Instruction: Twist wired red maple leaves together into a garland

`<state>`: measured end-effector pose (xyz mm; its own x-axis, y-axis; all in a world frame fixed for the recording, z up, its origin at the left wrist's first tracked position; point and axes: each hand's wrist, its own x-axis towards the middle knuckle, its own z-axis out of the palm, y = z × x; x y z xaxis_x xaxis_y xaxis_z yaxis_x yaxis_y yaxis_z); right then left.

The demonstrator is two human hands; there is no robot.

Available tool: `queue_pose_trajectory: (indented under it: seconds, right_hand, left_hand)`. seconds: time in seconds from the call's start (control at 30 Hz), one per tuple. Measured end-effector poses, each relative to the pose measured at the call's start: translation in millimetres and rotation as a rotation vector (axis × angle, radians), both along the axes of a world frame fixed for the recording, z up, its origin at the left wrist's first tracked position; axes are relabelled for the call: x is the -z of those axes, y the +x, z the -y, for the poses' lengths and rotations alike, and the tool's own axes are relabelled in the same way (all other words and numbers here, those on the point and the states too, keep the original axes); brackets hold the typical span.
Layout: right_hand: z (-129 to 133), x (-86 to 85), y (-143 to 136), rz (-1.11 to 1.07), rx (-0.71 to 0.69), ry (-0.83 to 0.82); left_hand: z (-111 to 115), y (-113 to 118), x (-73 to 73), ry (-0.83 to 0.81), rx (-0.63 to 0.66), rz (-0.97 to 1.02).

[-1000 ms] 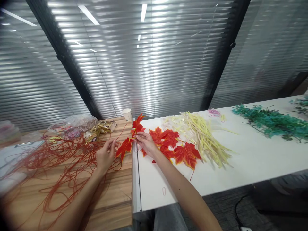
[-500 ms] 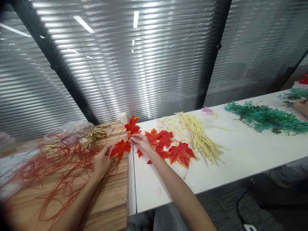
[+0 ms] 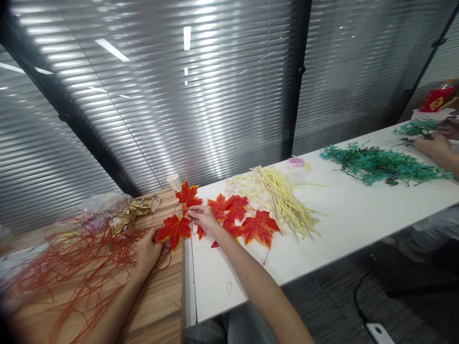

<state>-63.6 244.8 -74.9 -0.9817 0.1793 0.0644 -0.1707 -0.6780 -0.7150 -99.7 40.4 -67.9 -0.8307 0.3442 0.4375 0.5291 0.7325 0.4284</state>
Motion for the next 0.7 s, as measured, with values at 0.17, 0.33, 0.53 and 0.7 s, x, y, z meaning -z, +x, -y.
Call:
queue_pose_trajectory:
  seconds: [0.17, 0.33, 0.53, 0.7]
  right_hand:
    - [-1.2, 6.8, -4.8, 0.009, 0.047, 0.032]
    - [-1.7, 5.6, -4.2, 0.001, 0.044, 0.028]
    - [-0.8, -2.5, 1.1, 0.005, 0.051, 0.017]
    - [-0.4, -8.2, 5.0, 0.007, 0.053, 0.027]
  left_hand:
    - [-3.1, 1.0, -2.9, 0.052, 0.014, 0.021]
    - [-4.7, -1.1, -0.4, 0.15, 0.014, 0.007]
    - [-4.6, -0.6, 2.3, 0.192, 0.029, 0.052]
    - [-5.3, 1.8, 0.1, 0.22, 0.04, 0.073]
